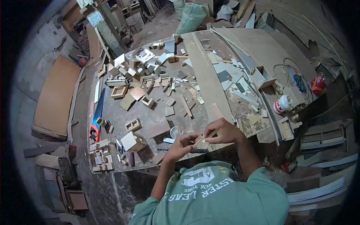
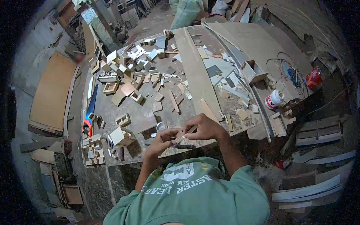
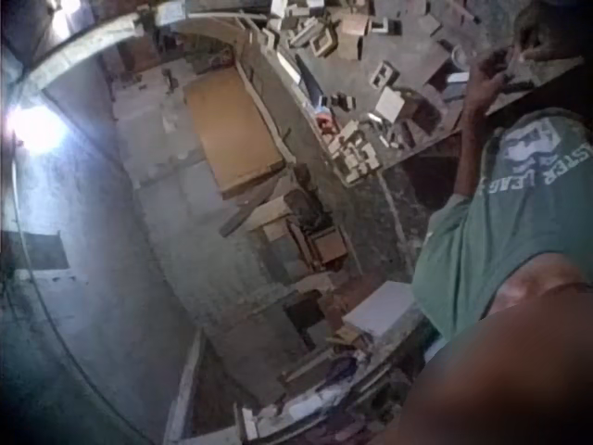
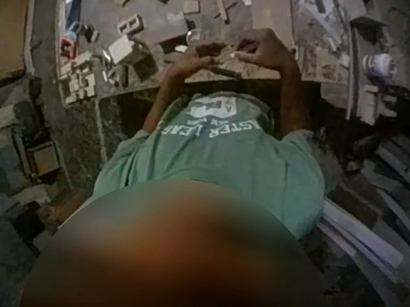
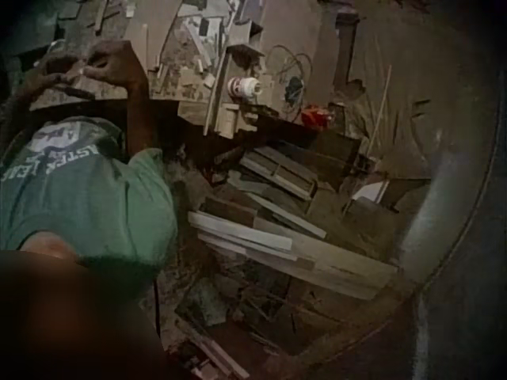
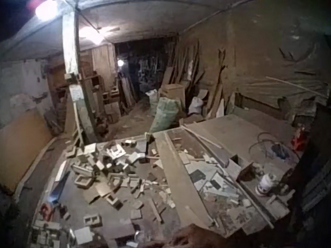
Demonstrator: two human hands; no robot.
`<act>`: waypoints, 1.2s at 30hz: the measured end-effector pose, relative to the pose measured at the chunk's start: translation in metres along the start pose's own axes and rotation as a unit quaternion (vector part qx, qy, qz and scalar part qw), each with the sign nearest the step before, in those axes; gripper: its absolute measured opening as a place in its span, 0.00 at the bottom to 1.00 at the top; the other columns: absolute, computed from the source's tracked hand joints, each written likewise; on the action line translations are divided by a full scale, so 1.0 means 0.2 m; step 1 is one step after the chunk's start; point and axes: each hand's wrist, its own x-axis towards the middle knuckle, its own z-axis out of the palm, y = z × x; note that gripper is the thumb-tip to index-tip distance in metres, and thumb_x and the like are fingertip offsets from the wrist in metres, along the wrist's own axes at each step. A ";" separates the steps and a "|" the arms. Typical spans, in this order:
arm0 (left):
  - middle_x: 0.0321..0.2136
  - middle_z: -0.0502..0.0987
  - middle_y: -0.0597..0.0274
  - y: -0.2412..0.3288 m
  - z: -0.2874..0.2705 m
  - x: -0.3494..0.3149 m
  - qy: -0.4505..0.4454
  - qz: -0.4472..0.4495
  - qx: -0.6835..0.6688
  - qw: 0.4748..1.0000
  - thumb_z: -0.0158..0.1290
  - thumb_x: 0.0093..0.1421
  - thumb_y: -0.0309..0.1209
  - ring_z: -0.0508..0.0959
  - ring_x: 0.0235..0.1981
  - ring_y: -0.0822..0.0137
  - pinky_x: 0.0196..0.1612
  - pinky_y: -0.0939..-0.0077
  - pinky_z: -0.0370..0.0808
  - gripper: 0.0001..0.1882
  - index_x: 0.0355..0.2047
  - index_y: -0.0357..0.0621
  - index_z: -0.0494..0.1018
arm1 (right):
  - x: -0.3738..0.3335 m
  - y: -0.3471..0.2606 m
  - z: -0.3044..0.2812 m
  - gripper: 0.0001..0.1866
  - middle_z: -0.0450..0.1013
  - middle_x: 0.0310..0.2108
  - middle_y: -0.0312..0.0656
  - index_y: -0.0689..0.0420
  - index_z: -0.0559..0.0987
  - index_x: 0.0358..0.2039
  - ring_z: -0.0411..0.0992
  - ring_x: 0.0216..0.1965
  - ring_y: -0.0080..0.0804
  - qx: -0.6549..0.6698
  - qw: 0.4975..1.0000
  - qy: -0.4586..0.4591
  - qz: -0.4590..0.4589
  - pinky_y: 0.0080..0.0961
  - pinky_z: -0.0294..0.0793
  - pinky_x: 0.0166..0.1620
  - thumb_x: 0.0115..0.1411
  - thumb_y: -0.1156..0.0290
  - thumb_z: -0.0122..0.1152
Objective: Measure, apply glue, and assemble small wooden components at a workshop table.
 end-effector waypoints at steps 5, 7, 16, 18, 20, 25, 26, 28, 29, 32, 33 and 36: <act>0.48 0.73 0.62 0.04 0.02 -0.01 0.008 -0.013 0.011 1.000 0.52 0.54 0.20 0.72 0.46 0.72 0.48 0.76 0.72 0.27 0.57 0.35 0.66 | 0.01 -0.02 -0.01 0.09 0.77 0.25 0.40 0.61 0.80 0.27 0.76 0.27 0.27 -0.007 0.999 0.026 0.026 0.24 0.74 0.34 0.46 0.72 0.69; 0.48 0.73 0.62 0.04 0.01 -0.01 0.006 -0.021 0.014 1.000 0.52 0.54 0.20 0.72 0.46 0.72 0.48 0.77 0.72 0.27 0.57 0.35 0.66 | 0.01 0.00 -0.01 0.09 0.77 0.25 0.40 0.61 0.80 0.27 0.76 0.27 0.27 0.001 1.000 0.009 0.019 0.23 0.74 0.34 0.46 0.72 0.69; 0.49 0.73 0.63 0.02 0.00 -0.01 -0.006 -0.021 0.015 1.000 0.52 0.53 0.21 0.72 0.46 0.73 0.49 0.76 0.71 0.28 0.57 0.34 0.66 | 0.02 0.01 -0.01 0.08 0.77 0.25 0.40 0.61 0.80 0.27 0.75 0.28 0.26 0.012 1.000 0.008 0.006 0.24 0.74 0.35 0.47 0.72 0.69; 0.48 0.73 0.64 0.03 0.01 -0.01 -0.002 -0.022 0.003 1.000 0.52 0.53 0.21 0.72 0.46 0.73 0.48 0.76 0.71 0.28 0.57 0.34 0.66 | 0.03 0.01 0.00 0.08 0.77 0.25 0.40 0.60 0.80 0.27 0.75 0.28 0.26 0.013 1.000 -0.022 -0.002 0.24 0.74 0.35 0.47 0.72 0.69; 0.48 0.73 0.64 0.02 0.00 -0.01 0.009 -0.052 -0.001 0.999 0.52 0.53 0.21 0.72 0.46 0.73 0.49 0.76 0.71 0.28 0.57 0.34 0.66 | 0.03 0.00 0.00 0.08 0.77 0.25 0.40 0.61 0.80 0.27 0.76 0.28 0.26 0.012 1.000 -0.012 0.015 0.23 0.74 0.34 0.47 0.72 0.69; 0.49 0.73 0.62 0.01 -0.02 -0.02 -0.003 -0.024 -0.002 1.000 0.53 0.53 0.22 0.72 0.47 0.72 0.50 0.76 0.70 0.28 0.57 0.33 0.66 | 0.03 0.00 -0.01 0.08 0.78 0.26 0.41 0.62 0.80 0.27 0.76 0.28 0.26 0.027 1.000 -0.004 -0.001 0.23 0.74 0.35 0.47 0.72 0.68; 0.49 0.73 0.62 0.01 -0.02 -0.02 -0.003 -0.023 -0.002 1.000 0.53 0.53 0.22 0.72 0.47 0.72 0.50 0.76 0.70 0.28 0.57 0.33 0.66 | 0.02 0.01 0.00 0.08 0.78 0.26 0.41 0.62 0.80 0.27 0.75 0.28 0.26 0.038 0.999 -0.021 -0.005 0.23 0.74 0.35 0.47 0.72 0.69; 0.48 0.73 0.62 0.03 0.00 -0.02 0.004 -0.026 -0.008 1.000 0.53 0.52 0.22 0.73 0.47 0.71 0.51 0.75 0.70 0.29 0.57 0.33 0.66 | 0.03 0.01 0.00 0.08 0.78 0.25 0.40 0.61 0.80 0.27 0.76 0.28 0.26 0.036 0.999 -0.026 -0.008 0.23 0.74 0.35 0.47 0.72 0.69; 0.49 0.73 0.61 0.03 0.00 -0.02 0.006 -0.020 0.001 1.000 0.53 0.52 0.22 0.73 0.47 0.71 0.52 0.74 0.69 0.29 0.57 0.32 0.66 | 0.03 0.00 0.00 0.08 0.78 0.26 0.40 0.61 0.80 0.27 0.76 0.28 0.26 0.019 1.000 -0.013 0.007 0.23 0.74 0.35 0.47 0.72 0.69; 0.49 0.73 0.60 0.03 0.00 -0.02 0.007 -0.016 -0.002 1.000 0.53 0.52 0.22 0.73 0.46 0.71 0.51 0.75 0.69 0.29 0.57 0.32 0.66 | 0.03 0.00 0.00 0.08 0.78 0.26 0.40 0.60 0.80 0.27 0.76 0.29 0.26 -0.004 1.000 0.006 0.015 0.23 0.74 0.35 0.47 0.73 0.69; 0.49 0.73 0.60 0.02 0.00 -0.02 0.007 -0.015 -0.002 1.000 0.53 0.52 0.22 0.73 0.46 0.71 0.51 0.75 0.69 0.29 0.57 0.32 0.66 | 0.03 0.00 0.00 0.08 0.77 0.25 0.40 0.60 0.80 0.27 0.76 0.28 0.26 -0.002 1.000 -0.002 0.002 0.23 0.74 0.35 0.46 0.72 0.69; 0.49 0.73 0.60 0.01 -0.02 -0.02 0.003 -0.018 0.001 1.000 0.54 0.51 0.23 0.73 0.47 0.71 0.51 0.75 0.69 0.30 0.57 0.32 0.66 | 0.03 -0.01 0.00 0.08 0.78 0.25 0.40 0.60 0.80 0.27 0.76 0.28 0.26 0.010 1.000 -0.016 -0.020 0.23 0.75 0.34 0.47 0.73 0.68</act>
